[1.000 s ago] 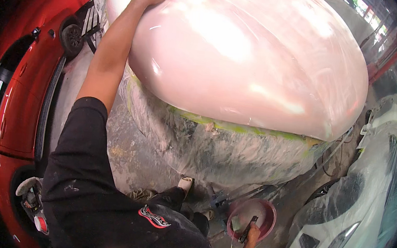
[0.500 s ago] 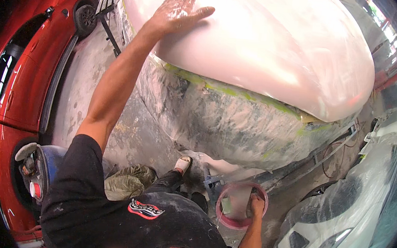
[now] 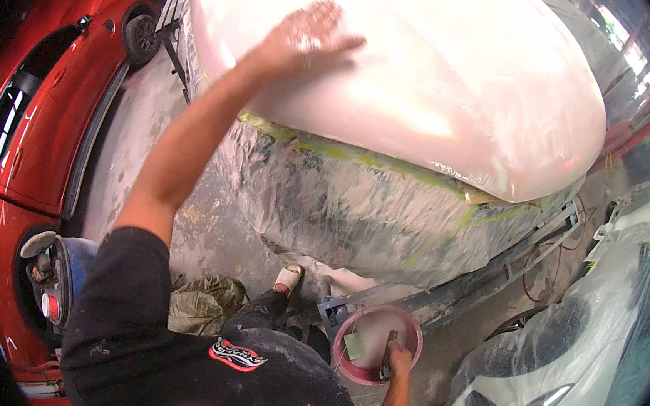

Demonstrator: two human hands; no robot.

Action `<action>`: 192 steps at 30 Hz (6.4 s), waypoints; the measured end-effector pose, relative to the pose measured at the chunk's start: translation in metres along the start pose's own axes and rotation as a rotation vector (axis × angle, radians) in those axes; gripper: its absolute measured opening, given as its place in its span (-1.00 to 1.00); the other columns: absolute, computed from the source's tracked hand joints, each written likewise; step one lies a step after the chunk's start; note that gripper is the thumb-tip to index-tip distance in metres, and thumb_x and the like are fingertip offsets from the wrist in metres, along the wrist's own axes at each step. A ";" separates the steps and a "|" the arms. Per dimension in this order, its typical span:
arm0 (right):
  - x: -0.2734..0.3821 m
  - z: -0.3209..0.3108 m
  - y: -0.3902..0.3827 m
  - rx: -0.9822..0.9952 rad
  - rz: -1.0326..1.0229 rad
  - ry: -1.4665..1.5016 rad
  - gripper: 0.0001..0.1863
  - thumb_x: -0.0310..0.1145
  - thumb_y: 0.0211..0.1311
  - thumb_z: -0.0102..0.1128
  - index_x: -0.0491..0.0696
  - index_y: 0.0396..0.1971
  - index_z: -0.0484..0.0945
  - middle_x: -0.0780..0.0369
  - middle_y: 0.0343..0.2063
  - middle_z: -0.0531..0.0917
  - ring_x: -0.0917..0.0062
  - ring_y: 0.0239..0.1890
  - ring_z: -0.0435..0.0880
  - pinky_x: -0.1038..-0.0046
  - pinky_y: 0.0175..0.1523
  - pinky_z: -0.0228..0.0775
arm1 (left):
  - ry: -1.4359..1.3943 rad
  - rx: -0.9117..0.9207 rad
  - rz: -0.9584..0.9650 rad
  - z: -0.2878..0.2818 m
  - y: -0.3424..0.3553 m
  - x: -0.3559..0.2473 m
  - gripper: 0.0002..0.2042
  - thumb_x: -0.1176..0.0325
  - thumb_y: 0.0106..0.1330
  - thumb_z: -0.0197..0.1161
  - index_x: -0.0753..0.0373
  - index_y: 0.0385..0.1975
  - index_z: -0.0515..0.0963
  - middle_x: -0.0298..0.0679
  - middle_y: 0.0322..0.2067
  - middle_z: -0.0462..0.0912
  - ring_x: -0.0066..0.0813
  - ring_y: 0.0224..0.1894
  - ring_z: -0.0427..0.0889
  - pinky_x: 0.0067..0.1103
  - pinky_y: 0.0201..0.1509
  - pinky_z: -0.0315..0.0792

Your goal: The person sands a large, curved, light-pink car part using a sanding block and water. They repeatedly dip the block into a bucket of water and wipe the surface with a cloth while sanding.

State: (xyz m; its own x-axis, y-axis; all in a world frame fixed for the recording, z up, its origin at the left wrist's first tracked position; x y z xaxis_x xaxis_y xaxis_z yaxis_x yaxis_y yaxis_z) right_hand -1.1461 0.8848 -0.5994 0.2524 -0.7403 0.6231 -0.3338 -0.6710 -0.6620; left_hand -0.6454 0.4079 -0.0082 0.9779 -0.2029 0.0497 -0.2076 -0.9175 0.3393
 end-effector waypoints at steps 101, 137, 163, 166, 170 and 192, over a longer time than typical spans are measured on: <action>0.941 0.176 -0.225 -0.276 -1.814 -0.966 -0.57 -0.09 0.36 0.21 0.10 0.16 0.64 0.08 0.19 0.55 0.09 0.09 0.56 0.17 0.20 0.42 | -0.600 -0.446 0.387 -0.038 -0.024 0.220 -0.43 -0.12 0.46 0.06 0.36 -0.02 0.68 0.05 0.05 0.68 0.02 0.25 0.56 -0.24 0.40 0.32; 0.957 0.191 -0.224 -0.381 -1.733 -0.921 -0.61 -0.18 0.35 0.22 0.10 0.13 0.67 0.06 0.22 0.54 0.09 0.12 0.56 0.17 0.26 0.39 | -0.647 -0.519 0.340 -0.034 -0.027 0.224 -0.59 0.06 0.45 0.16 0.32 -0.14 0.73 -0.01 -0.04 0.74 -0.07 0.20 0.62 -0.26 0.35 0.39; 0.809 0.091 -0.242 -0.071 -1.811 -0.883 -0.40 -0.34 0.07 0.45 0.16 0.20 0.62 -0.03 0.29 0.47 0.04 0.22 0.52 0.10 0.29 0.41 | -0.551 -0.473 0.295 -0.044 -0.033 0.225 -0.56 0.05 0.50 0.08 0.33 -0.08 0.72 -0.03 0.01 0.72 -0.08 0.22 0.60 -0.29 0.35 0.39; 0.899 0.134 -0.211 -0.266 -1.911 -1.010 -0.49 -0.24 0.33 0.27 0.22 0.29 0.55 0.08 0.31 0.48 0.14 0.21 0.54 0.16 0.32 0.32 | -0.643 -0.475 0.293 -0.037 -0.025 0.219 -0.60 0.11 0.51 0.08 0.33 -0.06 0.71 -0.04 0.03 0.72 -0.11 0.23 0.60 -0.29 0.38 0.36; 0.969 0.199 -0.215 -0.183 -1.634 -0.998 -0.52 -0.11 0.42 0.08 -0.04 0.22 0.57 -0.05 0.28 0.48 0.07 0.35 0.39 0.14 0.45 0.20 | -0.722 -0.448 0.327 -0.026 -0.028 0.238 -0.63 0.19 0.54 0.08 0.37 -0.02 0.69 -0.01 0.04 0.71 -0.13 0.26 0.57 -0.32 0.41 0.31; 0.803 0.101 -0.250 -0.128 -1.819 -0.877 -0.47 -0.28 0.22 0.36 0.09 0.24 0.59 -0.01 0.28 0.49 0.08 0.18 0.55 0.12 0.30 0.39 | -0.557 -0.476 0.288 -0.040 -0.036 0.229 -0.64 0.15 0.49 0.16 0.34 -0.06 0.71 -0.05 -0.01 0.74 -0.11 0.21 0.61 -0.31 0.33 0.41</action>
State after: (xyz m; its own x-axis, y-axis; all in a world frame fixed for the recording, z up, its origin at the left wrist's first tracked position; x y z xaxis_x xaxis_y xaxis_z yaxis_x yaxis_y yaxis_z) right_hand -0.7683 0.4542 0.0241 0.5761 0.8162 0.0439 0.7269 -0.5361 0.4292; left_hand -0.4131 0.4082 0.0288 0.7052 -0.6675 -0.2390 -0.2958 -0.5833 0.7565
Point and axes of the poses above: each hand's wrist, its own y-axis towards the middle knuckle, its own z-axis out of the palm, x = y × z, the point moved 6 cm from there along y, towards the middle knuckle
